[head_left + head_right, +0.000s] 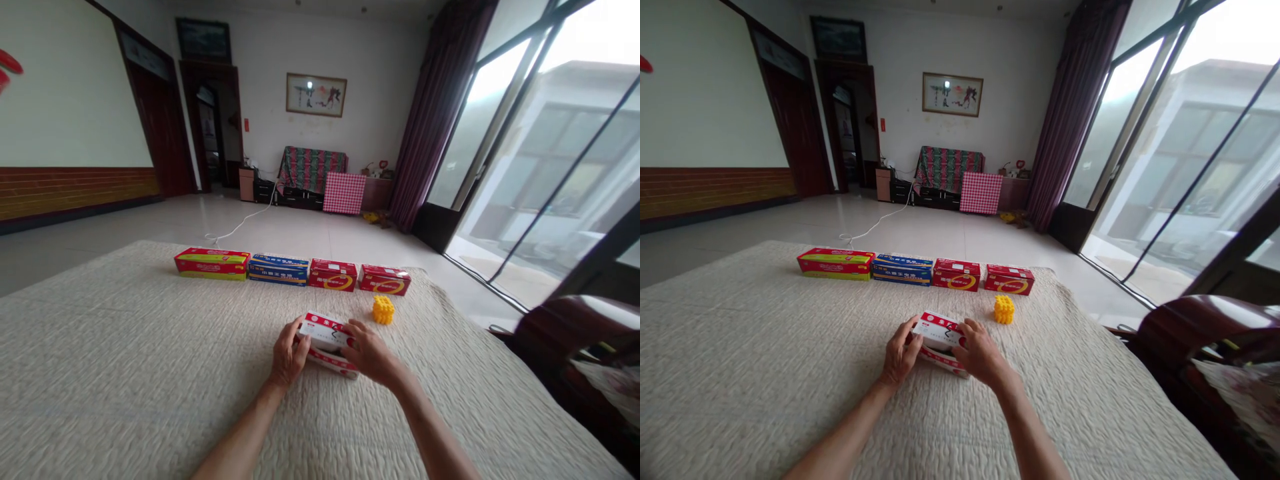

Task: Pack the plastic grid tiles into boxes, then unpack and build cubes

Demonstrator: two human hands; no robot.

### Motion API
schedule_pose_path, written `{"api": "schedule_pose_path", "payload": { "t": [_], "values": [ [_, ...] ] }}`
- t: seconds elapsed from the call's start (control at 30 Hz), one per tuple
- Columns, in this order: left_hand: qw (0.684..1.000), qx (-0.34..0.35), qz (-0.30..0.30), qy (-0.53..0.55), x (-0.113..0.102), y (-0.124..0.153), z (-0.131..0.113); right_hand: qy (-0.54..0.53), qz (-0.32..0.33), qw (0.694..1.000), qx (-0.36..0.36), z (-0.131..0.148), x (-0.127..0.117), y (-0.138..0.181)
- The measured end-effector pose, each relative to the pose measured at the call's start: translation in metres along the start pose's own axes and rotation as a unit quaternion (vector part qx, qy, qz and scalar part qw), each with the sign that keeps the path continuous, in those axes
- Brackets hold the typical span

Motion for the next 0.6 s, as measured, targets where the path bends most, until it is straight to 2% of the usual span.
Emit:
{"api": "schedule_pose_path", "payload": {
  "t": [0.2,0.37,0.5,0.6],
  "values": [
    [1.0,-0.002,-0.004,-0.003,0.001,0.001,0.002,-0.026,-0.004,0.999,-0.044,0.016,-0.016,0.002],
    [1.0,-0.008,0.006,-0.001,-0.001,0.0,-0.001,-0.061,-0.059,0.996,-0.002,0.007,-0.029,-0.002],
    [1.0,0.0,0.004,-0.006,-0.001,0.0,-0.001,-0.081,-0.164,0.981,0.061,-0.019,-0.034,-0.011],
    [0.999,0.04,-0.01,-0.006,-0.001,0.001,-0.004,-0.074,-0.286,0.947,0.127,-0.04,-0.038,-0.014]
  ]
}}
Point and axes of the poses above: each hand's wrist, its own y-axis away from the middle knuckle, its own x-axis out of the palm, z = x × y, the point moved 5 cm from there along -y, towards the middle knuckle, and after that the axes turned 4 degrees about -x, right-handed, at the moved point
